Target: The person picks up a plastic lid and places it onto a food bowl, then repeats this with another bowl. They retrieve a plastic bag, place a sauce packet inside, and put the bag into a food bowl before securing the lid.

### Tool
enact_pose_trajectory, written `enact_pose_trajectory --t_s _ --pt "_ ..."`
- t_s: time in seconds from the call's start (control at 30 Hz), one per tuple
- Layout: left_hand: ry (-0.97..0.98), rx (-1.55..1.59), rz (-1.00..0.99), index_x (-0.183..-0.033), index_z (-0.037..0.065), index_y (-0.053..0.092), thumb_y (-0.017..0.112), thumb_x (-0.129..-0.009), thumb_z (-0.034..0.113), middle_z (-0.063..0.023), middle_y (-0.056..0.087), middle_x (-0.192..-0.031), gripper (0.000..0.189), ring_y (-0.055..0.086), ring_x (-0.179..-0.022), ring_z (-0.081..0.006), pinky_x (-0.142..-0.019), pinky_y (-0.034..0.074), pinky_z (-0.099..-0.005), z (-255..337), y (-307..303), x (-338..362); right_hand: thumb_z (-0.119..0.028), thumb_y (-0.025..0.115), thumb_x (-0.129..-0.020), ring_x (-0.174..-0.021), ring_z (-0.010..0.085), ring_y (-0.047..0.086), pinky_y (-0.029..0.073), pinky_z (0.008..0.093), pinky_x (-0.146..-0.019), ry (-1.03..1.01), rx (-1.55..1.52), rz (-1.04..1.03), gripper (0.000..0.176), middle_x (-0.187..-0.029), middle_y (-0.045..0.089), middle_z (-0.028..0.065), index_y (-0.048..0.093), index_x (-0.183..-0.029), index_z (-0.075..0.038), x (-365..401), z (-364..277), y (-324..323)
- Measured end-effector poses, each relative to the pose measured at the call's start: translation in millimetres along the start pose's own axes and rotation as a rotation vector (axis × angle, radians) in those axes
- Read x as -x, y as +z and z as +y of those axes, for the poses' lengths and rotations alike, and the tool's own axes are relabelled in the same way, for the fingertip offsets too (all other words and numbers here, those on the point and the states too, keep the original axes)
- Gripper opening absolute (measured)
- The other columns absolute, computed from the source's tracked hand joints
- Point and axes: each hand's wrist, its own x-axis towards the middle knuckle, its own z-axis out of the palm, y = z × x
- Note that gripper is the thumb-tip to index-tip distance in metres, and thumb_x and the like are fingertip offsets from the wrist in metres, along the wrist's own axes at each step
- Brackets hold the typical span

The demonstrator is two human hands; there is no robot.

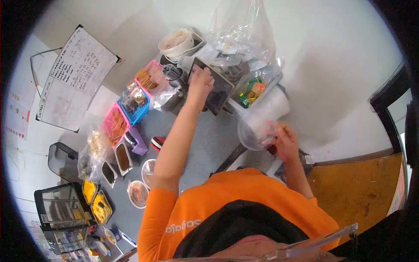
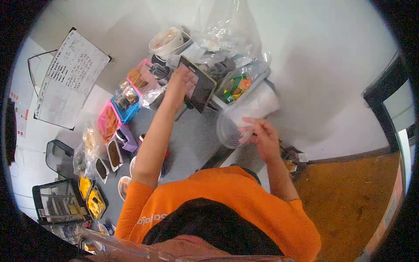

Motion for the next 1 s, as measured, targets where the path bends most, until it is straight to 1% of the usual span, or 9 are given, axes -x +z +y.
enact_pose_trajectory --t_s 0.03,0.1,0.17,0.27,0.37,0.5,0.7,0.77,1.0 --pt "-0.014 -0.239 0.0 -0.121 0.006 0.046 0.061 -0.087 0.03 -0.0066 0.051 -0.116 0.044 0.048 -0.111 -0.0192 -0.09 0.039 -0.0364 4 15 22 -0.013 0.048 -0.094 -0.096 0.0285 0.062 0.058 0.0429 -0.07 0.024 -0.006 -0.014 0.016 -0.122 0.053 0.0218 0.054 -0.1 0.001 -2 0 3" --pt "0.239 -0.525 -0.196 -0.116 0.005 0.052 0.068 -0.082 0.024 -0.0067 0.054 -0.113 0.042 0.048 -0.11 -0.0169 -0.091 0.038 -0.0351 -19 23 54 -0.013 0.05 -0.094 -0.093 0.0259 0.062 0.057 0.0402 -0.071 0.025 0.016 -0.059 0.017 -0.118 0.055 0.0198 0.055 -0.099 0.001 -9 -2 14" --pt "0.763 -0.979 -0.107 -0.11 0.003 0.06 0.073 -0.077 0.016 -0.0091 0.059 -0.108 0.038 0.056 -0.1 -0.0182 -0.082 0.044 -0.0308 -5 38 106 -0.014 0.051 -0.093 -0.09 0.0233 0.062 0.057 0.0375 -0.071 0.042 0.037 -0.112 0.018 -0.113 0.057 0.0178 0.056 -0.099 0.002 -16 -1 19" --pt "0.474 -0.806 -0.231 -0.105 0.0 0.062 0.072 -0.074 0.003 -0.0082 0.059 -0.101 0.033 0.061 -0.089 -0.0167 -0.071 0.05 -0.0244 -2 33 155 -0.009 0.054 -0.092 -0.083 0.0183 0.061 0.054 0.0321 -0.071 0.01 0.205 -0.287 0.014 -0.099 0.058 0.0124 0.058 -0.095 0.004 -33 7 30" --pt "0.304 -0.507 -0.104 -0.104 -0.001 0.064 0.072 -0.073 -0.003 -0.0087 0.06 -0.099 0.032 0.061 -0.093 -0.017 -0.078 0.052 -0.0265 7 33 180 -0.003 0.055 -0.09 -0.079 0.0159 0.061 0.052 0.0282 -0.069 0.014 0.199 -0.428 0.01 -0.089 0.056 0.0087 0.058 -0.096 0.005 -43 15 58" --pt "0.29 -0.497 0.073 -0.102 -0.003 0.064 0.071 -0.073 -0.006 -0.0088 0.06 -0.098 0.029 0.062 -0.089 -0.0157 -0.077 0.052 -0.0266 9 16 203 0.002 0.055 -0.089 -0.075 0.0157 0.06 0.051 0.0267 -0.068 0.024 0.182 -0.603 0.009 -0.089 0.056 0.0097 0.058 -0.097 0.005 -50 28 97" --pt "0.427 -0.563 0.359 -0.101 -0.001 0.065 0.072 -0.072 -0.003 -0.0111 0.063 -0.091 0.03 0.064 -0.083 -0.0185 -0.073 0.055 -0.0294 8 -13 243 -0.001 0.057 -0.089 -0.081 0.0156 0.059 0.05 0.026 -0.071 0.104 0.132 -0.809 0.009 -0.093 0.055 0.0093 0.058 -0.096 0.004 -46 53 139" --pt "0.604 -0.903 0.453 -0.098 0.002 0.066 0.073 -0.069 -0.003 -0.01 0.062 -0.084 0.03 0.063 -0.075 -0.0208 -0.063 0.052 -0.0303 12 -27 263 -0.002 0.058 -0.088 -0.083 0.0153 0.058 0.049 0.0255 -0.072 0.139 0.087 -0.87 0.009 -0.095 0.055 0.0089 0.058 -0.096 0.003 -38 65 157" --pt "0.767 -1.225 0.706 -0.093 0.006 0.064 0.077 -0.062 0.005 -0.0075 0.057 -0.077 0.033 0.056 -0.065 -0.0245 -0.054 0.044 -0.0336 -3 -83 361 -0.002 0.065 -0.083 -0.084 0.0117 0.053 0.044 0.0231 -0.073 0.074 0.33 -1.134 0.01 -0.087 0.049 0.004 0.056 -0.085 0.001 21 99 237"
